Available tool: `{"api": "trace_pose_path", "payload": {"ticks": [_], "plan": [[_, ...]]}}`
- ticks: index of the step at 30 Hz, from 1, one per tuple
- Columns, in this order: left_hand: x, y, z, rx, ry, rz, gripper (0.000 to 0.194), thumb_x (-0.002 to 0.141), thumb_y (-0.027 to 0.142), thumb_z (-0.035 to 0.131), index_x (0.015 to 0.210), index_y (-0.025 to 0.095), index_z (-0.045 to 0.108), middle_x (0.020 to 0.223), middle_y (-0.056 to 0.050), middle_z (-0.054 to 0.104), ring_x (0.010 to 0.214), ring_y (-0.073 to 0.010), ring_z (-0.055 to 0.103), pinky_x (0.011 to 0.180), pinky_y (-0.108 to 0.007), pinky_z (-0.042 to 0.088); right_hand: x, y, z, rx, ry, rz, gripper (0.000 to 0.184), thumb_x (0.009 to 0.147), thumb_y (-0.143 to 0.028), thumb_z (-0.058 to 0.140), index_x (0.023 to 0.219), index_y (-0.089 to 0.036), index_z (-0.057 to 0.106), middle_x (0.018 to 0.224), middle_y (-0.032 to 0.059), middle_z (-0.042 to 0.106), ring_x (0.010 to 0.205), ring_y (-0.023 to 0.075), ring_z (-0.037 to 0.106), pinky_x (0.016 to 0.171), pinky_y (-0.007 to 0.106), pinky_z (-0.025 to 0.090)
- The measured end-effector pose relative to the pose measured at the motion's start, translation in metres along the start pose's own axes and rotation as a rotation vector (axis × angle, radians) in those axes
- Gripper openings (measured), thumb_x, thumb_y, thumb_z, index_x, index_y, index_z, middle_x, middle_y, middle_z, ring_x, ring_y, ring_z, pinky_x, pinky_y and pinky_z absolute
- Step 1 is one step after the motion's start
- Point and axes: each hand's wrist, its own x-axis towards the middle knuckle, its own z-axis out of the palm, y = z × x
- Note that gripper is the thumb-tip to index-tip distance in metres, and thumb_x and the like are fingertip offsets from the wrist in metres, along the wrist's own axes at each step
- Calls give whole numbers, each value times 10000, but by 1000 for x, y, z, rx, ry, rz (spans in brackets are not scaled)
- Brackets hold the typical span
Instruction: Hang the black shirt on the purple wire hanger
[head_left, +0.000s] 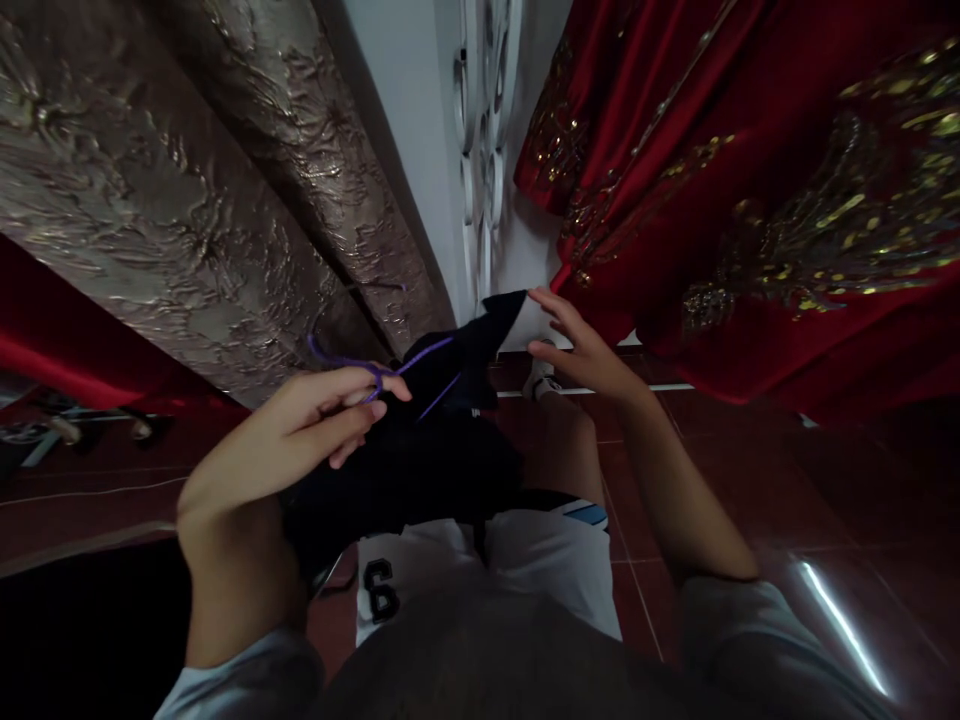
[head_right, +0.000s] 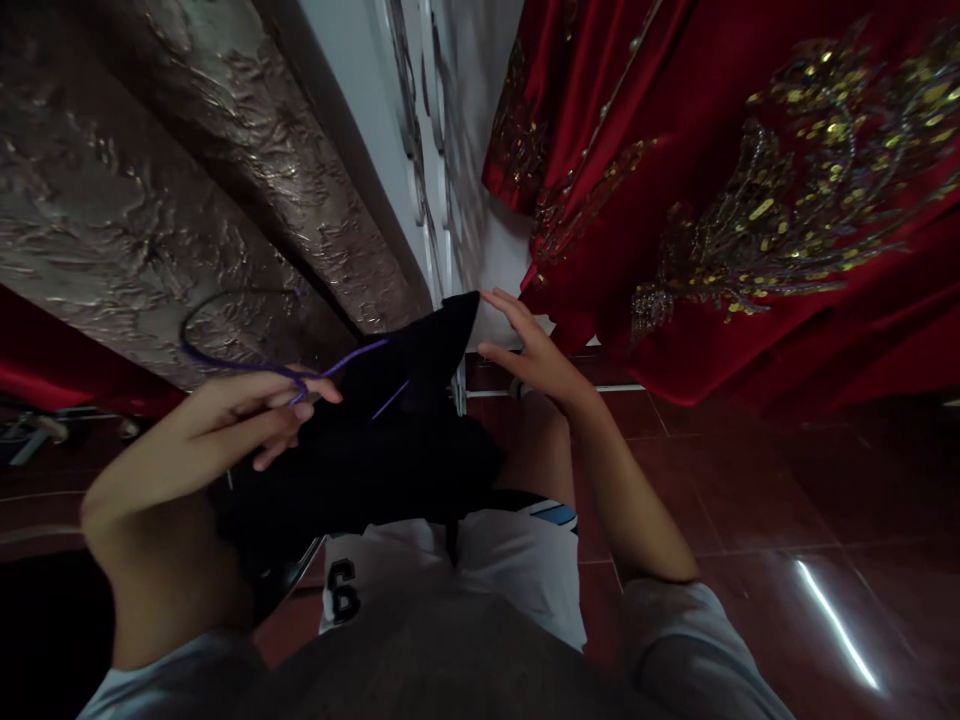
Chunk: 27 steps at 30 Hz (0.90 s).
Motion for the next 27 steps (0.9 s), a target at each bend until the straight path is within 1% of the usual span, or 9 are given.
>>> {"api": "trace_pose_path", "payload": {"ticks": [3, 7, 9, 12, 14, 16, 18, 22, 27], "plan": [[9, -6, -11, -8, -19, 51, 232, 958, 397, 601, 1113, 332, 760, 569, 9, 606, 460, -146, 562, 449, -268, 460, 7, 18, 5, 287, -19, 91, 570, 896, -583, 660, 1376, -318, 501, 1302, 67, 630, 1049, 196, 696, 874, 350, 579], [37, -25, -10, -84, 184, 120, 217, 962, 397, 629, 1060, 232, 731, 554, 22, 578, 464, -130, 554, 522, -273, 530, 14, 6, 7, 423, -34, 171, 424, 893, -626, 652, 945, -206, 620, 653, -51, 501, 481, 74, 475, 447, 205, 370], [53, -33, -6, -56, 388, 187, 249, 934, 383, 683, 1112, 209, 698, 697, -4, 662, 611, -149, 639, 664, -301, 593, 23, -10, 6, 421, 30, 183, 490, 860, -639, 686, 731, -181, 568, 557, -62, 406, 415, 52, 354, 376, 201, 238], [68, -36, 4, 73, 875, 391, 374, 889, 331, 756, 1228, 201, 666, 1027, -52, 708, 948, -201, 693, 890, -364, 588, 44, -34, -1, 513, 274, 157, 538, 809, -639, 735, 635, -202, 474, 486, -83, 342, 359, 39, 213, 341, 233, 99], [69, -34, 15, 168, 1159, 530, 288, 936, 303, 706, 1207, 206, 687, 1068, -47, 687, 1035, -214, 676, 949, -391, 554, 62, -46, -11, 567, 412, 115, 498, 864, -573, 708, 634, -218, 445, 463, -88, 333, 356, 44, 180, 356, 254, 85], [67, -33, 30, 225, 1290, 658, 188, 1002, 268, 604, 1147, 230, 717, 1020, -27, 694, 1005, -198, 681, 928, -377, 544, 78, -53, -24, 598, 527, 85, 448, 954, -489, 628, 651, -225, 430, 467, -84, 345, 386, 53, 204, 397, 253, 140], [65, -34, 46, 278, 1173, 715, 229, 1022, 227, 551, 1178, 254, 716, 1063, -17, 719, 948, -173, 693, 880, -337, 553, 90, -58, -37, 626, 666, 79, 424, 1018, -434, 543, 669, -228, 419, 486, -81, 357, 418, 58, 222, 447, 248, 195], [76, -45, 71, 321, 582, 532, 503, 1017, 235, 546, 1515, 277, 489, 1145, -48, 720, 809, -146, 676, 821, -299, 573, 88, -58, -49, 645, 840, 63, 425, 1049, -428, 462, 674, -239, 395, 496, -89, 320, 412, 62, 193, 452, 256, 191], [90, -63, 71, 291, 464, 392, 541, 1027, 281, 544, 1556, 270, 430, 1255, -88, 664, 1013, -201, 664, 1013, -402, 523, 44, -47, -41, 521, 835, -9, 433, 989, -505, 527, 676, -246, 376, 494, -98, 276, 375, 59, 186, 404, 260, 138]]}}
